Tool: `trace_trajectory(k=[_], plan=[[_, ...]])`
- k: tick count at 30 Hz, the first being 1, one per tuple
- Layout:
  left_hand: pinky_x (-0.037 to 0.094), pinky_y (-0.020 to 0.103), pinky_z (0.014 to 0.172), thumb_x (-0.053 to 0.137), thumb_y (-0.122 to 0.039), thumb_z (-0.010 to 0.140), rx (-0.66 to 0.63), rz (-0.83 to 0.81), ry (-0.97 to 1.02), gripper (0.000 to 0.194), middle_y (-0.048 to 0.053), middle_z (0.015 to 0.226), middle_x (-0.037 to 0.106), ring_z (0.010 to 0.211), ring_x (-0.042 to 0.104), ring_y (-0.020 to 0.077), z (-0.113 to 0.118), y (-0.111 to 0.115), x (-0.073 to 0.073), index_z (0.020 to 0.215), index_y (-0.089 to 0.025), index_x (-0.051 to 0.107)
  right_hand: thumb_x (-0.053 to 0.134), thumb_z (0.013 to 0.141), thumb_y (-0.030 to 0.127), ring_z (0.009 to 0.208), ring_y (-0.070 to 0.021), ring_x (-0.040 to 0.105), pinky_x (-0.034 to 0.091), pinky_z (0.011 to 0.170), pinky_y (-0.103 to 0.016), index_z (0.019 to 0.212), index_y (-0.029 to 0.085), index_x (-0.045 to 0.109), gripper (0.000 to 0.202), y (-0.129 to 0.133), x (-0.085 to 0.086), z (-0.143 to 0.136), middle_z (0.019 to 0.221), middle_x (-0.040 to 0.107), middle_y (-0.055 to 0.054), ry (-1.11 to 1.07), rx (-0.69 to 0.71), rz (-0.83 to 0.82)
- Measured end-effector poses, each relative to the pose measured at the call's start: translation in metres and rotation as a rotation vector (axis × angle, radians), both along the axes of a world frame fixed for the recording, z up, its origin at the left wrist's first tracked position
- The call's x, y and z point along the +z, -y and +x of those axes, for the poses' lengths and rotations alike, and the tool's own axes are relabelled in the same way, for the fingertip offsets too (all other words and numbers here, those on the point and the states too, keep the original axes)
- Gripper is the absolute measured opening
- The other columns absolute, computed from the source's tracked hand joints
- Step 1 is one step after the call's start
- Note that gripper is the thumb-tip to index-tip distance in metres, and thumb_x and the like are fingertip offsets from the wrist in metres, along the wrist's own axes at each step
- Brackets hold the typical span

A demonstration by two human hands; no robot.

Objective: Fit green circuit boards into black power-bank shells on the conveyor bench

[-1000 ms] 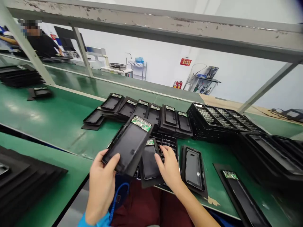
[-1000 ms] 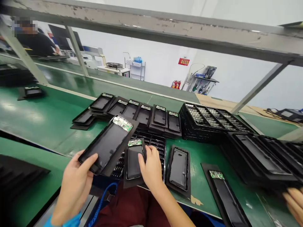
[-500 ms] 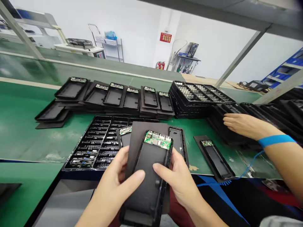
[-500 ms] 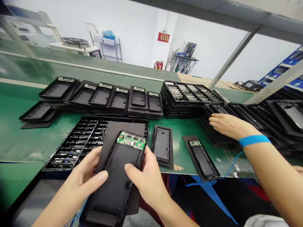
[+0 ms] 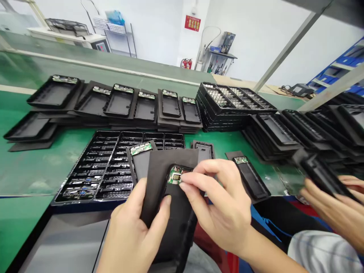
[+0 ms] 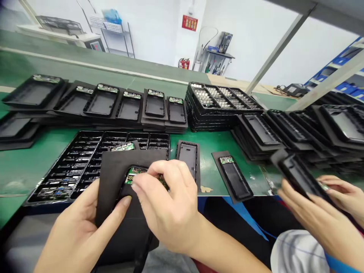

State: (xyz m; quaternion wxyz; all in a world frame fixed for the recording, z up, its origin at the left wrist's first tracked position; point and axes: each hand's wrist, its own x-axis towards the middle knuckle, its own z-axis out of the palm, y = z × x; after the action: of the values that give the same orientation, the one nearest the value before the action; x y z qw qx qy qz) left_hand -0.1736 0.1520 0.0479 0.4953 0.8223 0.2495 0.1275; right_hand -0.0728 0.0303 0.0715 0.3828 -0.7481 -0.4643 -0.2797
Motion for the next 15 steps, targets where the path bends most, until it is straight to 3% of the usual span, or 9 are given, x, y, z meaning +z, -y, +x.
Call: trace_trajectory(k=[6, 15], plan=[[0.048, 0.017, 0.045, 0.054, -0.036, 0.080, -0.045, 0.281, 0.087, 0.018, -0.009, 0.063, 0.068, 0.054, 0.067, 0.0143, 0.0039, 0.0020, 0.0023, 0.097, -0.030, 0.055, 0.058, 0.082, 0.010, 0.073, -0.0135, 0.054, 0.047, 0.066, -0.028, 0.080, 0.014, 0.065, 0.009, -0.0032, 0.0014, 0.0021, 0.075, 0.060, -0.004, -0.064, 0.044, -0.032], [0.035, 0.020, 0.031, 0.051, -0.032, 0.083, -0.070, 0.498, 0.099, 0.014, -0.015, 0.046, 0.059, 0.031, 0.055, 0.0145, -0.0003, 0.0036, 0.0030, 0.095, -0.036, 0.047, 0.054, 0.084, 0.010, 0.074, -0.0132, 0.051, 0.045, 0.068, -0.029, 0.079, 0.015, 0.061, 0.010, 0.0039, 0.0032, 0.0099, 0.077, 0.058, -0.003, -0.054, 0.140, -0.126]])
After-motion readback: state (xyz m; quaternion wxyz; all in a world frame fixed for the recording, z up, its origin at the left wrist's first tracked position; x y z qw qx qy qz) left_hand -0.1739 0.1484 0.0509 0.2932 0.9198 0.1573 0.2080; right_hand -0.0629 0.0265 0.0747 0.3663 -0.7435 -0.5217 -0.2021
